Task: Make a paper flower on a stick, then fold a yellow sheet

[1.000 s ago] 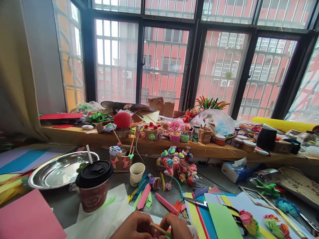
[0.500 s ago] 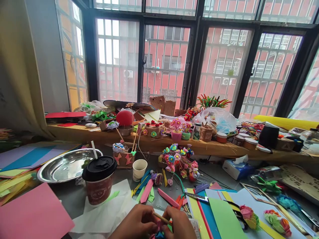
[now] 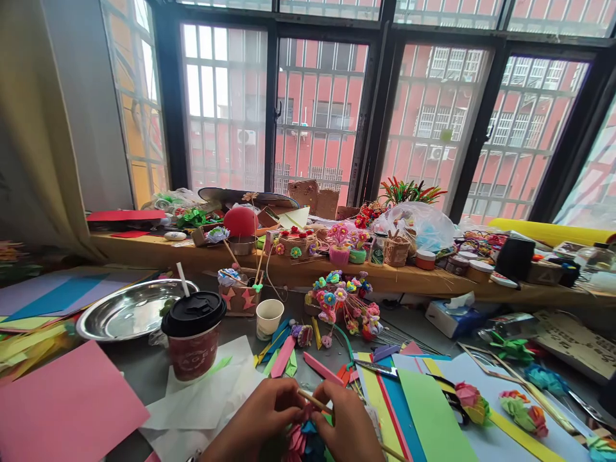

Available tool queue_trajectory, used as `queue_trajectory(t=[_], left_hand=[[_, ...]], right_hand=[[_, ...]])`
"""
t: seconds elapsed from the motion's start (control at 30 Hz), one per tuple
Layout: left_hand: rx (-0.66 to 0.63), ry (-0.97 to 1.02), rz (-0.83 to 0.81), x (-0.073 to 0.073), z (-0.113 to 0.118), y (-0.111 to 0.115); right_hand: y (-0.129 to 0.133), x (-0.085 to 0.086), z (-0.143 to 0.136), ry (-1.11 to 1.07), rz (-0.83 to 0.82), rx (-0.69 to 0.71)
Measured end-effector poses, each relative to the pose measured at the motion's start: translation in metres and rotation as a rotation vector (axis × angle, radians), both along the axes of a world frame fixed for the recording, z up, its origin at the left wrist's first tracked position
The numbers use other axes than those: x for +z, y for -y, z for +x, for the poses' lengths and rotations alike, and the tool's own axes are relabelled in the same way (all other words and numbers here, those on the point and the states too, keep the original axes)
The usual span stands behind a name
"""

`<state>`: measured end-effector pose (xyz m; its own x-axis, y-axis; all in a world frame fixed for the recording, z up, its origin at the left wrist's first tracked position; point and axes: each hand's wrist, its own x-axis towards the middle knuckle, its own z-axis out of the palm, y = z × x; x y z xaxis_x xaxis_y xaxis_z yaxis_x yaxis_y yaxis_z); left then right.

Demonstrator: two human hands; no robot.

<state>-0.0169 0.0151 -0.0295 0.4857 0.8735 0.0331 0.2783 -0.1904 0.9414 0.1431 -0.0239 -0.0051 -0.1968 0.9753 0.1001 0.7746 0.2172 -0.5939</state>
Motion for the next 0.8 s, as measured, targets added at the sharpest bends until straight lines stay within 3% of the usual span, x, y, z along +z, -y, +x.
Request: queue_trajectory(t=[0.33, 0.57, 0.67, 0.8], left_hand=[[-0.026, 0.350, -0.105, 0.019, 0.003, 0.006], [-0.127, 0.414, -0.339, 0.019, 0.007, 0.009], [-0.134, 0.392, -0.356, 0.019, 0.008, 0.011], [-0.118, 0.368, -0.252, 0.018, 0.008, 0.010]], right_hand=[[0.008, 0.013, -0.001, -0.269, 0.178, -0.107], [0.010, 0.011, 0.002, -0.412, 0.319, -0.276], [0.010, 0.011, 0.003, -0.394, 0.318, -0.240], [0.010, 0.012, 0.003, -0.383, 0.329, -0.150]])
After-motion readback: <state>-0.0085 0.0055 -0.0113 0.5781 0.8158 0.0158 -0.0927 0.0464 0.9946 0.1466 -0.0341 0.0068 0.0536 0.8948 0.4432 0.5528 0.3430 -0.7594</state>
